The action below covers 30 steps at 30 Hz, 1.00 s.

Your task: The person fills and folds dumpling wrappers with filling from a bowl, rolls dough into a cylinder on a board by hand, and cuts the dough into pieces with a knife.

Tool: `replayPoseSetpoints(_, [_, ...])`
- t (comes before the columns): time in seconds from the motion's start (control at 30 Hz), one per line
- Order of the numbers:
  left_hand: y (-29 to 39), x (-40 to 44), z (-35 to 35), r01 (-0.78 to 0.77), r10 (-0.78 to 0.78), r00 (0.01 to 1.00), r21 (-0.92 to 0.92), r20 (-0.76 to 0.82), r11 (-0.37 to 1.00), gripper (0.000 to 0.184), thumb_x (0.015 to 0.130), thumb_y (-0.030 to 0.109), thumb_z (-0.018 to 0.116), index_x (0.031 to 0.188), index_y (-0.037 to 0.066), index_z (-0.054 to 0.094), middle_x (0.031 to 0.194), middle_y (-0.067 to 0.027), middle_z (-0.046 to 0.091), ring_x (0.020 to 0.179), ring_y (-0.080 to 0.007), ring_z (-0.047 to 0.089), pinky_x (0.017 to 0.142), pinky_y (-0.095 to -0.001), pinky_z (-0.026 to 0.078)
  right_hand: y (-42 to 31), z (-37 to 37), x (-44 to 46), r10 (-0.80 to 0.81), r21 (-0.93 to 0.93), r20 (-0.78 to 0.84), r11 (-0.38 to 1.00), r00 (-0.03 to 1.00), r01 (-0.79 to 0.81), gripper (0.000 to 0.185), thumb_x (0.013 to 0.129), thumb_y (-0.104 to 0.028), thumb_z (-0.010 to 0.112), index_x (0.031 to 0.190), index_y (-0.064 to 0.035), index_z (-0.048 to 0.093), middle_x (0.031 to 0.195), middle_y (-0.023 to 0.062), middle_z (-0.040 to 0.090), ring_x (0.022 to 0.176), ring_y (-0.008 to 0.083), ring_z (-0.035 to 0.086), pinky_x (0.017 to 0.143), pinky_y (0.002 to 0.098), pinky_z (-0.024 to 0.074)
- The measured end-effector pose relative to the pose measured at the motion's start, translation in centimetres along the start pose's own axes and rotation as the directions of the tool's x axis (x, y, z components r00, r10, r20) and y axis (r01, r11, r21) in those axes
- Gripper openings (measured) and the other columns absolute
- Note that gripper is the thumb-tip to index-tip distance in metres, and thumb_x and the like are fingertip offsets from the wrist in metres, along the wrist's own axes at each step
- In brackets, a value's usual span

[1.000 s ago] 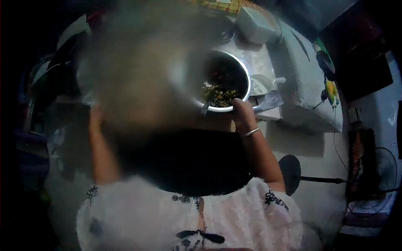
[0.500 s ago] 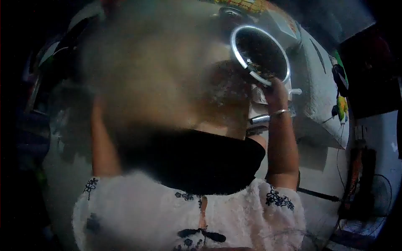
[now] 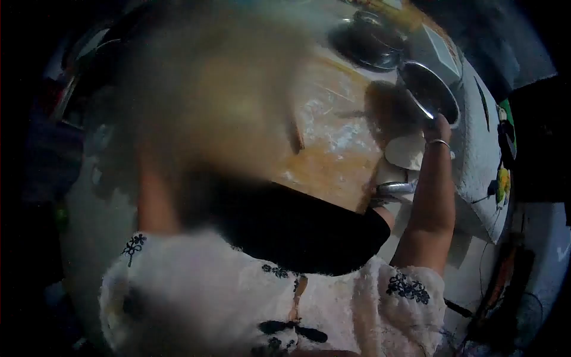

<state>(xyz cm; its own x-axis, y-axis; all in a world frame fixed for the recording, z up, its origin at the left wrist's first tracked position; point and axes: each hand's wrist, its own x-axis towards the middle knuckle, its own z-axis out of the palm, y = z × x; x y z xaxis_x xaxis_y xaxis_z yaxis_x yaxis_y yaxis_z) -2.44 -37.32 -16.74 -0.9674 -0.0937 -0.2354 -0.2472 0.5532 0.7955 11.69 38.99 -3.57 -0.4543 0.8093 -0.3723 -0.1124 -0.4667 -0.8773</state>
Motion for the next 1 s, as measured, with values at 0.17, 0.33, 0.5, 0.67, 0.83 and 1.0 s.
replayPoseSetpoints(0.17, [1.1,-1.3,-0.2,0.053,-0.053,0.998,-0.034,0.019,0.998,0.044,0.092,0.040,0.055,0.113,0.003,0.059,0.074,-0.0063,0.060,0.051,-0.0134,0.058,0.045,-0.0299,0.045,0.7,-2.9,8.1,-0.231,-0.698,0.159,0.661,0.960,0.275,0.037,0.077,-0.027,0.067,0.101,-0.0007,0.061,0.103,0.0164,0.063,0.095,0.0326,0.061,0.079,0.0446,0.0521])
replayPoseSetpoints(0.33, [0.6,-0.6,-0.7,0.050,-0.051,0.995,0.020,0.081,0.999,0.044,0.092,0.039,0.057,0.116,0.002,0.058,0.072,-0.0066,0.062,0.050,-0.0130,0.059,0.042,-0.0299,0.044,2.1,-0.9,5.6,-0.013,-0.215,0.005,0.976,1.000,0.014,0.032,0.086,-0.017,0.057,0.113,-0.0013,0.056,0.113,0.0174,0.060,0.101,0.0360,0.059,0.082,0.0534,0.0533])
replayPoseSetpoints(0.5, [0.5,-0.8,-0.4,0.079,-0.073,0.997,0.200,-0.035,0.977,0.045,0.092,0.039,0.055,0.120,0.004,0.057,0.090,-0.0124,0.066,0.055,-0.0164,0.062,0.052,-0.0336,0.050,3.1,-0.8,6.9,0.034,-0.031,0.059,0.999,0.998,-0.032,0.025,0.088,-0.006,0.052,0.112,-0.0010,0.053,0.111,0.0160,0.058,0.094,0.0357,0.059,0.081,0.0574,0.0539])
replayPoseSetpoints(0.67, [-1.8,0.3,0.0,-0.186,0.199,0.979,0.229,-0.034,0.956,0.045,0.088,0.041,0.058,0.123,0.013,0.058,0.109,-0.0151,0.063,0.070,-0.0251,0.065,0.061,-0.0419,0.051,3.4,-0.9,5.0,-0.045,-0.003,0.170,0.999,0.985,0.046,0.020,0.084,-0.012,0.061,0.098,0.0030,0.058,0.100,0.0139,0.062,0.090,0.0249,0.058,0.080,0.0440,0.0536])
replayPoseSetpoints(0.83, [-8.1,5.2,1.0,-0.282,0.451,0.836,0.461,-0.312,0.842,0.042,0.090,0.039,0.057,0.119,0.010,0.059,0.102,-0.0157,0.064,0.077,-0.0274,0.064,0.063,-0.0441,0.051,5.5,-1.5,-2.2,-0.131,0.005,0.391,0.990,0.911,0.141,0.027,0.084,-0.013,0.061,0.106,0.0019,0.056,0.107,0.0155,0.059,0.094,0.0261,0.057,0.084,0.0422,0.0527])
replayPoseSetpoints(1.0, [-0.8,0.2,1.9,-0.341,0.560,0.783,0.567,-0.270,0.750,0.047,0.090,0.039,0.057,0.117,0.001,0.057,0.109,-0.0201,0.061,0.094,-0.0310,0.061,0.076,-0.0443,0.050,9.6,1.6,-16.6,-0.014,-0.114,0.556,0.989,0.831,0.093,0.037,0.085,-0.020,0.060,0.118,-0.0037,0.055,0.111,0.0100,0.059,0.101,0.0260,0.059,0.085,0.0394,0.0488])
